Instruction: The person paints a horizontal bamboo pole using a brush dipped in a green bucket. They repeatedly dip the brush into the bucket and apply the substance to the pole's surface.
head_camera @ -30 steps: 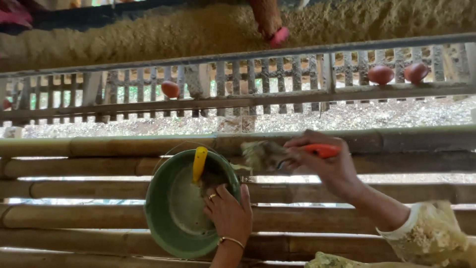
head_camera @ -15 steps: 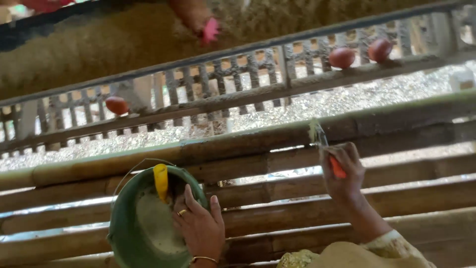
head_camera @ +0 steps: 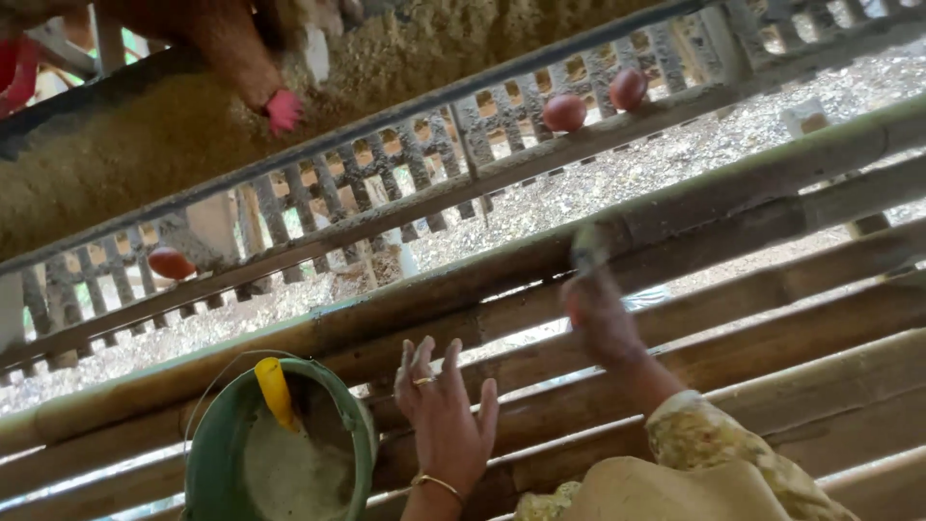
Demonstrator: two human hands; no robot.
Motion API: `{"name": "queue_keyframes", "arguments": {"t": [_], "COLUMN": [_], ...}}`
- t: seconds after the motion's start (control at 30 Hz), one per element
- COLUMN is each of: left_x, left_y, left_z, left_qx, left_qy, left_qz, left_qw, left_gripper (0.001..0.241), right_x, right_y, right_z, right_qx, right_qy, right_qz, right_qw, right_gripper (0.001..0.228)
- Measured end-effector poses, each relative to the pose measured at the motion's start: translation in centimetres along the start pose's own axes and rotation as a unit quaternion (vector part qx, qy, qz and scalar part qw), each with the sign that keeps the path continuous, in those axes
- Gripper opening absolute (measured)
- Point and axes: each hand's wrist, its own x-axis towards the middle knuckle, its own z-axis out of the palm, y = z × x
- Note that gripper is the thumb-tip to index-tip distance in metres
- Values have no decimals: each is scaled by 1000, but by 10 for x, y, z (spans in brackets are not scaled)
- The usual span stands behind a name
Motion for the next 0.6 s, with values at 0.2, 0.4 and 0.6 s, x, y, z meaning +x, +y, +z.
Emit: {"name": "queue_keyframes", "arguments": {"t": [0.2, 0.4, 0.6], "left_x": [-2, -7, -8], "left_y": [25, 26, 25], "left_z": [-4, 0, -1], "left_qx": [-62, -90, -108], "left_qy": [34, 52, 48], "left_qz": [57, 44, 42], "left_qw": [996, 994, 992], "left_gripper": [48, 46, 43], "right_x": [-29, 10, -21], "right_y": [-14, 59, -11], "right_z": [-2, 26, 9], "right_qx": [-155, -203, -190], "right_qy": [80, 41, 86], "right_qz": [-297, -362, -276], "right_qw": [939, 909, 938], "right_gripper": [30, 20, 33]}}
